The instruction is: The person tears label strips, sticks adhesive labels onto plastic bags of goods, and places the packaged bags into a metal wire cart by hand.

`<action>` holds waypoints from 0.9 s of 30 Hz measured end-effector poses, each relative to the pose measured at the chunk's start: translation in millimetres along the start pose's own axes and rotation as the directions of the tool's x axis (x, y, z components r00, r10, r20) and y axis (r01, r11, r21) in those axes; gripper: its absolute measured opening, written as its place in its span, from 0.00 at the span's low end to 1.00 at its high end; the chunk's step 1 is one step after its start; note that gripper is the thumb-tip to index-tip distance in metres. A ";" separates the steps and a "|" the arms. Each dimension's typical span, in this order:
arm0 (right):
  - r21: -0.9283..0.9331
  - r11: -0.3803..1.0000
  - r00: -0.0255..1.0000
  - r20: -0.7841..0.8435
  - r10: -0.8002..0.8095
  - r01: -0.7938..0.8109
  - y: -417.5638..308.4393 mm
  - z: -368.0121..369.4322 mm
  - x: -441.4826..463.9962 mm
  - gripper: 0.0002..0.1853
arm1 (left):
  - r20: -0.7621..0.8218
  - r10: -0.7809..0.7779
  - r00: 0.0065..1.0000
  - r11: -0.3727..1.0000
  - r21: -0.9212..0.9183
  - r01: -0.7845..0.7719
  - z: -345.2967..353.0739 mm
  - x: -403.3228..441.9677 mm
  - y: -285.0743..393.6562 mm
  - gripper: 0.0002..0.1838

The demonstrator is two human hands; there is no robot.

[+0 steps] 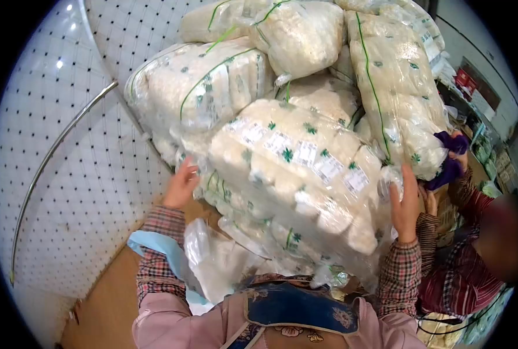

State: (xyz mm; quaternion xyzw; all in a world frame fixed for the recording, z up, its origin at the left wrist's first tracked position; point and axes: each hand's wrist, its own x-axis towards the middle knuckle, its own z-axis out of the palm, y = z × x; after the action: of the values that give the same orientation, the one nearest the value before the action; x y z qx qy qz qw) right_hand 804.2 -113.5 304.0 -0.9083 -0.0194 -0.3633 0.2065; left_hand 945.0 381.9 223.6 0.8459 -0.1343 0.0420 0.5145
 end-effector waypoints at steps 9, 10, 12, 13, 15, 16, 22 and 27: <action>-0.175 0.982 0.962 0.245 0.119 -0.077 -60.0 32.2 -10.9 0.26 | 0.516 0.597 0.614 0.602 0.218 -0.768 45.9 104.0 56.2 0.29; -0.147 0.988 0.924 0.372 0.091 -0.038 -73.4 30.9 -13.7 0.27 | 0.524 0.597 0.607 0.605 0.201 -0.770 40.7 112.5 58.1 0.29; -0.148 0.989 0.880 0.470 0.068 0.003 -104.8 30.2 -13.9 0.29 | 0.625 0.500 0.600 0.644 0.195 -0.740 29.8 127.7 59.0 0.31; -0.157 0.988 0.879 0.470 0.079 -0.005 -113.3 28.9 -8.7 0.29 | 0.629 0.503 0.593 0.644 0.185 -0.742 28.5 130.5 54.5 0.31; -0.181 0.983 0.980 0.187 0.075 -0.041 -125.6 23.6 -3.3 0.29 | 0.486 0.589 0.645 0.640 0.207 -0.740 29.9 129.0 46.0 0.34; -0.214 0.977 0.994 0.098 0.043 -0.021 -130.4 19.0 3.5 0.29 | 0.511 0.592 0.623 0.640 0.172 -0.749 32.3 123.7 39.3 0.34; -0.385 0.923 0.946 0.295 0.132 -0.008 -76.7 48.8 -37.4 0.28 | 0.543 0.592 0.596 0.590 0.212 -0.779 28.8 134.0 49.2 0.27; -0.302 0.953 0.944 0.309 0.118 -0.020 -85.1 44.6 -51.3 0.32 | 0.767 0.131 0.628 0.694 0.381 -0.611 31.4 149.3 66.5 0.26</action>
State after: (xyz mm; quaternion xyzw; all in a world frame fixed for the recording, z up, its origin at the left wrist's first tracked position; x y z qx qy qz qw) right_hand 779.8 -12.4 271.5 -0.9762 0.0335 -0.2006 0.0756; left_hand 1068.3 297.8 297.3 0.8647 -0.4767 -0.1218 0.1011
